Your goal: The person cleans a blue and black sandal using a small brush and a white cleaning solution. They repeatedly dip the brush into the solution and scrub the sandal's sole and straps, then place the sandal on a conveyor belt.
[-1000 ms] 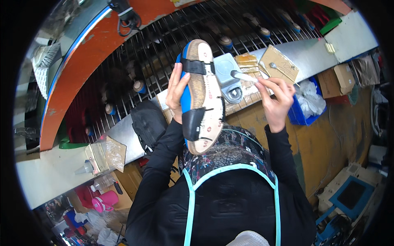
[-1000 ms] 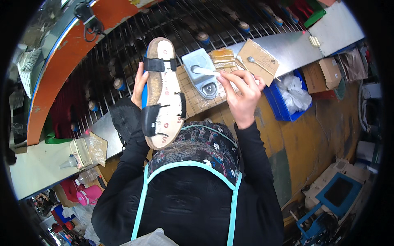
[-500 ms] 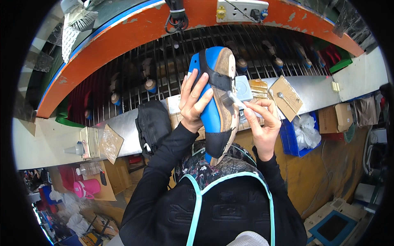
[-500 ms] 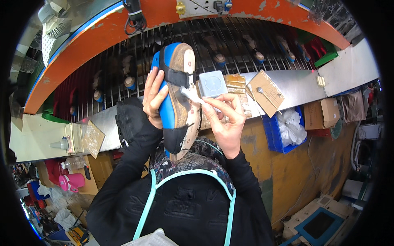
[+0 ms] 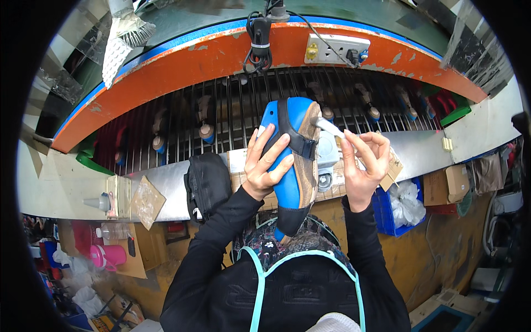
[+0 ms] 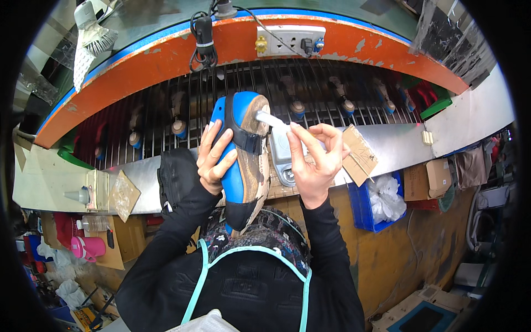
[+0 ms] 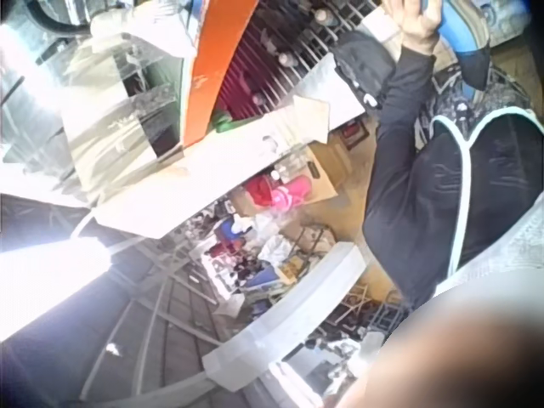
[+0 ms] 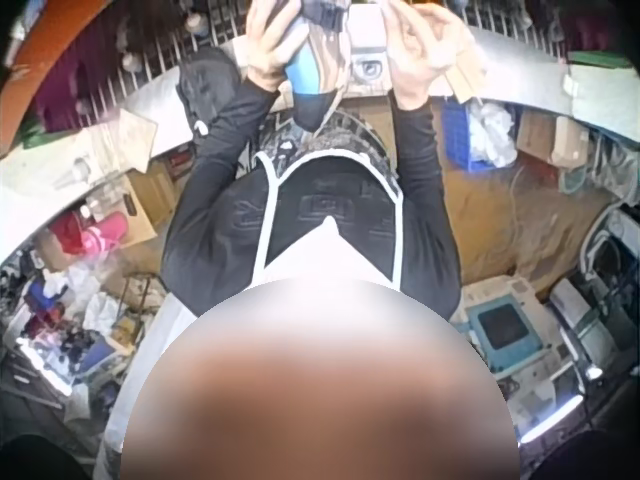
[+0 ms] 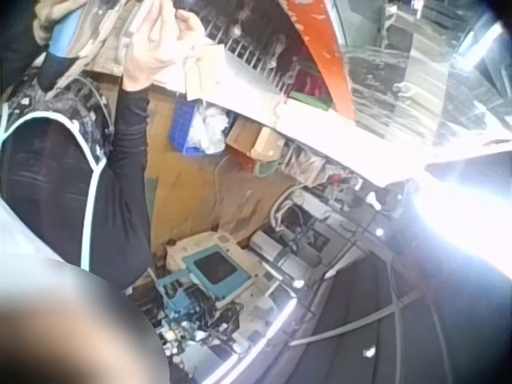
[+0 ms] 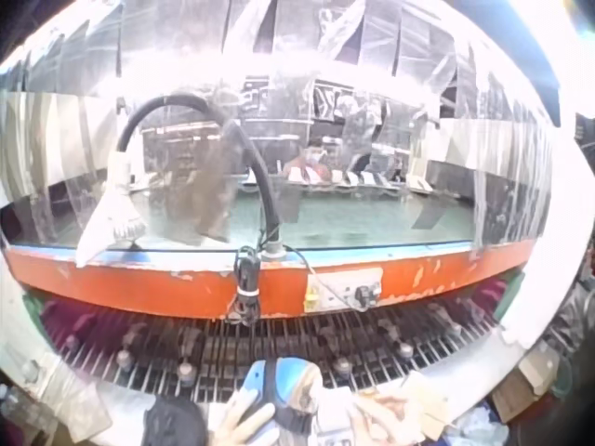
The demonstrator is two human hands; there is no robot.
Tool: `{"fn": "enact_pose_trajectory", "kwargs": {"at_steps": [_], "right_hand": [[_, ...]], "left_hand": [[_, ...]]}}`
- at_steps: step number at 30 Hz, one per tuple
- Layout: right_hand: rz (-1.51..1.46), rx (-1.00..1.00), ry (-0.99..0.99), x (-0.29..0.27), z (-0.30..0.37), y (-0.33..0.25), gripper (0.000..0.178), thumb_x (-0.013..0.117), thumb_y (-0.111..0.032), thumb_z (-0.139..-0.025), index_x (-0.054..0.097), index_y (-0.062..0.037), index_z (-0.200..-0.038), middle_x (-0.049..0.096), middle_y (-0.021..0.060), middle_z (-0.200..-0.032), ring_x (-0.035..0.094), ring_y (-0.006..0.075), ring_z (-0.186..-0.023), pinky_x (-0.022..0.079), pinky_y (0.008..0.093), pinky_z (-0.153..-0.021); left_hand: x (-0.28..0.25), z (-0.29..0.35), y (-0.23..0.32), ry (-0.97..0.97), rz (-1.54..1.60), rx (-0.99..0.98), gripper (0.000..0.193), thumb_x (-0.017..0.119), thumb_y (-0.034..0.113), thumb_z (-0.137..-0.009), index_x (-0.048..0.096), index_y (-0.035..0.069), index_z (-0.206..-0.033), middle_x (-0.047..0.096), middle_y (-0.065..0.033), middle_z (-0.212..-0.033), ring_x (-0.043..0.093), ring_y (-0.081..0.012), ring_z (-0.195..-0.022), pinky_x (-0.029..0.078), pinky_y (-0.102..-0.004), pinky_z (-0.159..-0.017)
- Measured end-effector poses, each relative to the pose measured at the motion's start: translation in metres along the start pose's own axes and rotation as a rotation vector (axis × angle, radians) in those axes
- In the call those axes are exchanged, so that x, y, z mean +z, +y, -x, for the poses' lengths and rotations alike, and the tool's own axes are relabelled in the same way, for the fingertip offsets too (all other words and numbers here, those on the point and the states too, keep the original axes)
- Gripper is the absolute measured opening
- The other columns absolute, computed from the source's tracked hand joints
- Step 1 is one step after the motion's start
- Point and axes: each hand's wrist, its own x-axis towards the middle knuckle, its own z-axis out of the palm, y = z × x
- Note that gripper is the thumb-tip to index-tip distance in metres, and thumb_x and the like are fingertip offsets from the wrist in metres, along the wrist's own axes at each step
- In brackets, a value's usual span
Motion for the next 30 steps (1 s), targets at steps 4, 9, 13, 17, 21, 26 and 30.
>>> {"fn": "enact_pose_trajectory", "kwargs": {"at_steps": [4,9,13,17,21,26,30], "right_hand": [[0.023,-0.080,-0.055,-0.003,-0.003,0.002,0.022,0.079,-0.015,-0.074,0.076,-0.0156,-0.095,0.059,0.0013,-0.092,0.055,0.0128,-0.077,0.030,0.0312,-0.081],[0.019,-0.071,-0.218,-0.013,-0.011,0.006,0.018,0.078,-0.016,-0.075,0.075,-0.0155,-0.093,0.059,-0.0003,-0.087,0.054,0.0117,-0.074,0.029,0.0313,-0.076],[-0.041,-0.039,-0.311,-0.018,-0.019,0.011,0.017,0.078,-0.017,-0.075,0.075,-0.0152,-0.092,0.059,-0.0009,-0.086,0.053,0.0114,-0.070,0.028,0.0312,-0.073],[0.084,-0.228,-0.264,-0.021,-0.022,0.013,0.017,0.078,-0.017,-0.076,0.075,-0.0152,-0.093,0.059,-0.0005,-0.087,0.053,0.0113,-0.067,0.028,0.0312,-0.073],[0.041,-0.085,-0.214,-0.021,-0.023,0.012,0.018,0.078,-0.014,-0.075,0.075,-0.0137,-0.093,0.059,0.0010,-0.090,0.053,0.0114,-0.070,0.031,0.0300,-0.074],[0.098,-0.182,-0.163,-0.022,-0.024,0.012,0.019,0.078,-0.017,-0.075,0.075,-0.0164,-0.093,0.060,0.0006,-0.091,0.055,0.0112,-0.071,0.029,0.0314,-0.076],[0.052,-0.138,-0.272,-0.028,-0.025,0.015,0.020,0.078,-0.016,-0.074,0.075,-0.0169,-0.093,0.060,0.0002,-0.091,0.055,0.0111,-0.072,0.029,0.0318,-0.076]], "left_hand": [[0.002,-0.002,-0.002,0.009,-0.007,-0.005,0.038,0.071,0.014,-0.077,0.057,0.021,-0.111,0.064,-0.0107,-0.123,0.056,-0.0420,-0.118,0.041,-0.0584,-0.100],[0.001,-0.004,-0.006,-0.023,-0.012,-0.016,0.037,0.072,0.015,-0.077,0.058,0.021,-0.110,0.064,-0.0101,-0.123,0.056,-0.0416,-0.118,0.041,-0.0585,-0.100],[0.003,-0.006,-0.007,-0.031,-0.003,-0.018,0.036,0.072,0.015,-0.076,0.059,0.021,-0.109,0.064,-0.0097,-0.123,0.056,-0.0409,-0.118,0.040,-0.0571,-0.101],[0.006,-0.007,-0.005,-0.039,0.035,-0.055,0.036,0.072,0.015,-0.075,0.060,0.021,-0.108,0.064,-0.0099,-0.123,0.056,-0.0406,-0.119,0.040,-0.0558,-0.102],[0.009,-0.008,-0.003,-0.048,0.046,-0.057,0.035,0.073,0.016,-0.075,0.060,0.021,-0.108,0.064,-0.0103,-0.122,0.056,-0.0407,-0.119,0.040,-0.0559,-0.102],[0.012,-0.011,-0.003,-0.042,0.048,-0.035,0.035,0.073,0.015,-0.075,0.060,0.021,-0.108,0.064,-0.0106,-0.123,0.056,-0.0408,-0.119,0.040,-0.0559,-0.102],[0.012,-0.013,-0.004,-0.049,0.060,-0.025,0.037,0.074,0.016,-0.074,0.060,0.021,-0.108,0.064,-0.0109,-0.123,0.056,-0.0409,-0.119,0.040,-0.0561,-0.102]]}}
